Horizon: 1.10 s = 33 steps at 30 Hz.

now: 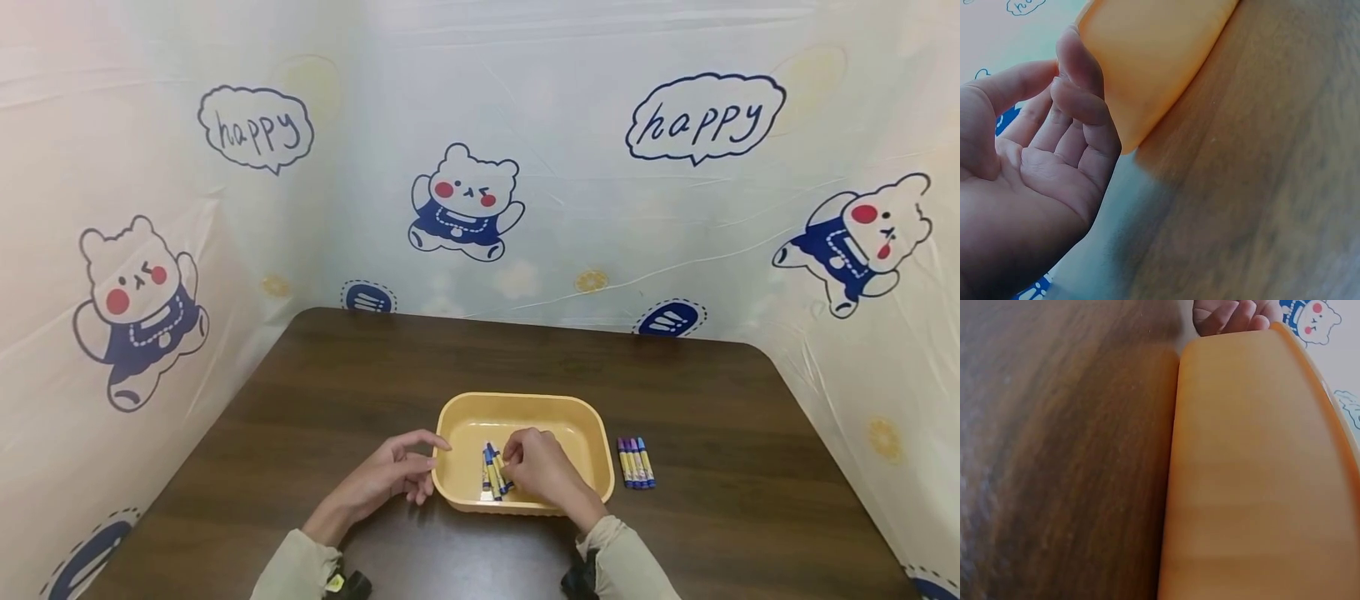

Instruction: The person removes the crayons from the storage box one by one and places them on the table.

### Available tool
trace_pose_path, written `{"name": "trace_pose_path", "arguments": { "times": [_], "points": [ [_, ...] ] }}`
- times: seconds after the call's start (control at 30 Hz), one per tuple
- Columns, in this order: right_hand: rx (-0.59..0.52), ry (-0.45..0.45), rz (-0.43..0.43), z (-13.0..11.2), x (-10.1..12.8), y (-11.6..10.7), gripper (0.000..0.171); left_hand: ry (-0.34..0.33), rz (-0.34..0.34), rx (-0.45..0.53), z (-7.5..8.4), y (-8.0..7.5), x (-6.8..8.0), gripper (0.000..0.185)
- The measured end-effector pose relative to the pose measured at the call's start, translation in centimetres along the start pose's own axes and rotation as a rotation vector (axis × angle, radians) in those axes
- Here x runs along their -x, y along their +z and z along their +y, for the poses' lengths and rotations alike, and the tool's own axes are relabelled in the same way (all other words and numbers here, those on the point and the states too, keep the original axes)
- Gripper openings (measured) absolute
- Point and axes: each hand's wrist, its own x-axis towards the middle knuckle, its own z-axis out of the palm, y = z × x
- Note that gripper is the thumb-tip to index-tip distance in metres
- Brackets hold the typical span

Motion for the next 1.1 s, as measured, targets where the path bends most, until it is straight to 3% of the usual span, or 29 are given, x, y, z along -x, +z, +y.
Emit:
{"name": "trace_pose_path", "arguments": {
  "times": [0.6, 0.83, 1.1],
  "points": [
    [-0.026, 0.098, -0.086, -0.2, 0.2, -0.1, 0.012, 0.01, 0.003, -0.005, 0.1, 0.1, 0.1, 0.032],
    [0.077, 0.188, -0.049, 0.2, 0.2, -0.9, 0.013, 0.021, -0.005, -0.013, 0.2, 0.1, -0.1, 0.033],
    [0.072, 0.092, -0.072, 0.4, 0.1, -0.4, 0.013, 0.001, 0.025, -0.033, 0.0, 0.0, 0.1, 0.03]
  ]
}}
